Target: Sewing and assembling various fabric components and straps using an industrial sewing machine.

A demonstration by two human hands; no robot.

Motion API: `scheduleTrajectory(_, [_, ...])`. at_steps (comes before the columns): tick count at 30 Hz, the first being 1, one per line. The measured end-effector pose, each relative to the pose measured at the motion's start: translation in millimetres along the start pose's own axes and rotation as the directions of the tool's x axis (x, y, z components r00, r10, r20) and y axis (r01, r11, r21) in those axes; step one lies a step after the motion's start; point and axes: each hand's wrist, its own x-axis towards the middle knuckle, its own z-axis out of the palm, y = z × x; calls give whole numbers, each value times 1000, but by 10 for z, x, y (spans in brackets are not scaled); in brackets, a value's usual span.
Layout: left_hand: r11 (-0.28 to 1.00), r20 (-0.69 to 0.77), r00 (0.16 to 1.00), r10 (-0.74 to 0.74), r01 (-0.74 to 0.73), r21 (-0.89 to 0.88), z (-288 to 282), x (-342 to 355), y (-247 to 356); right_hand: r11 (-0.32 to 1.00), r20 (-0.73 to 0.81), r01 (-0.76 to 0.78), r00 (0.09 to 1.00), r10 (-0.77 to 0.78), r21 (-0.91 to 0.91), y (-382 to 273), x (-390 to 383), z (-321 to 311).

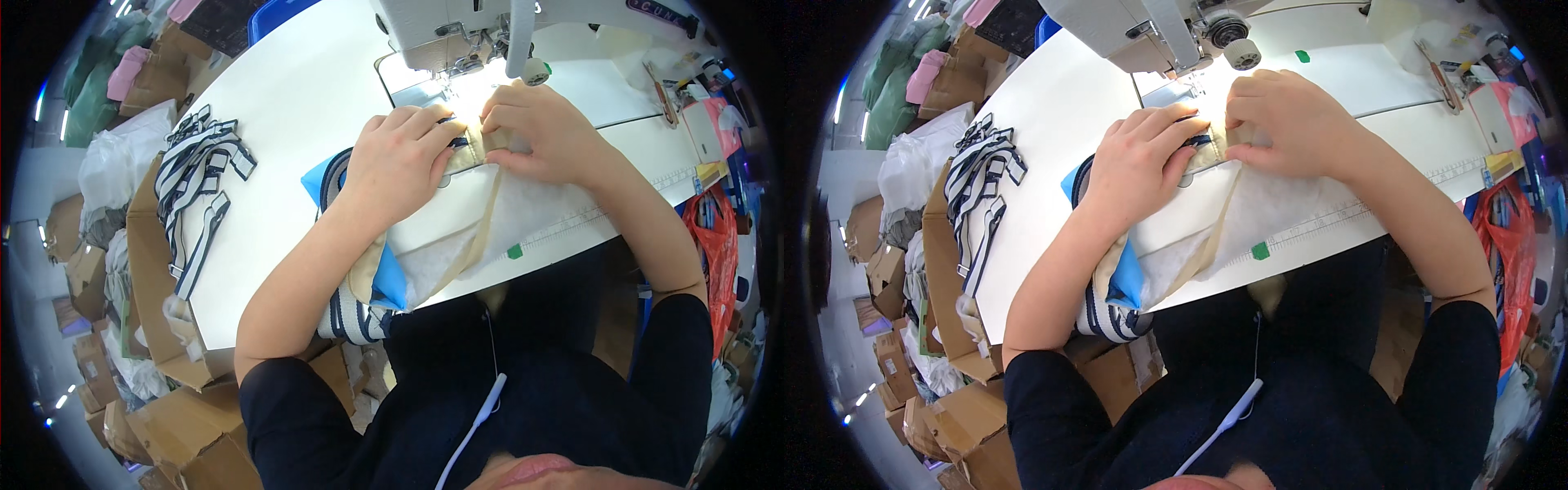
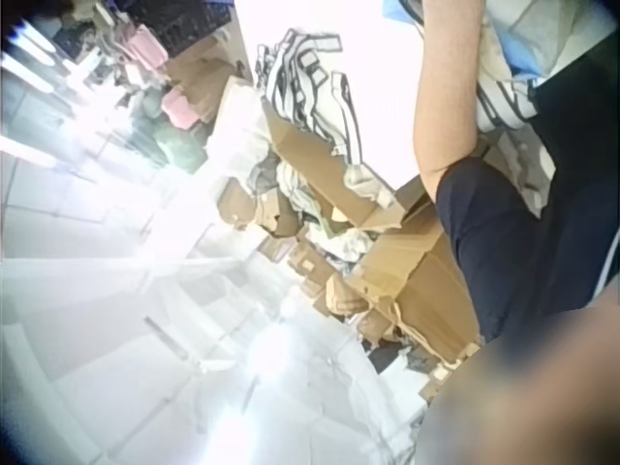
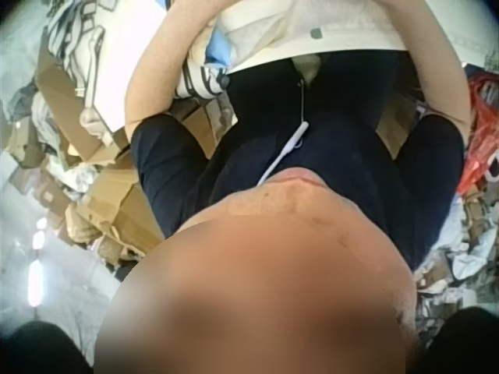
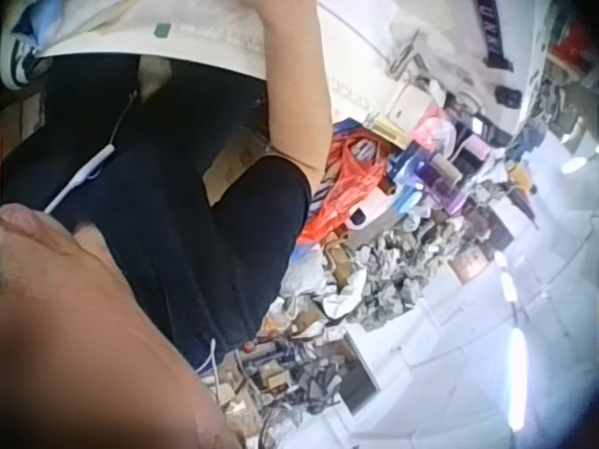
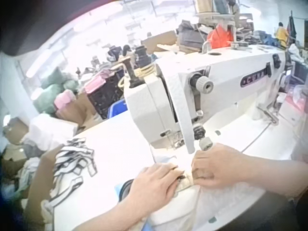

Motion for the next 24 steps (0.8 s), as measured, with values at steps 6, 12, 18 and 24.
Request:
scheduleTrajectory(6, [1000,22,1000,-3,2,10,0,4,-79,996,-56,50,997,-54,-73,-36,13,5])
scheduleTrajectory(12, [1000,-29,999,21,-21,-6,63,25,-92,998,-12,26,1000,-26,-51,12,-19,14])
scheduleTrajectory(18, [1000,-24,1000,-12,12,-2,79,29,-112,998,-65,53,996,-55,-37,36,-14,62])
scheduleTrajectory(24, [1000,-23,1000,0,0,31,66,46,-152,999,-57,12,998,-14,-40,49,6,75])
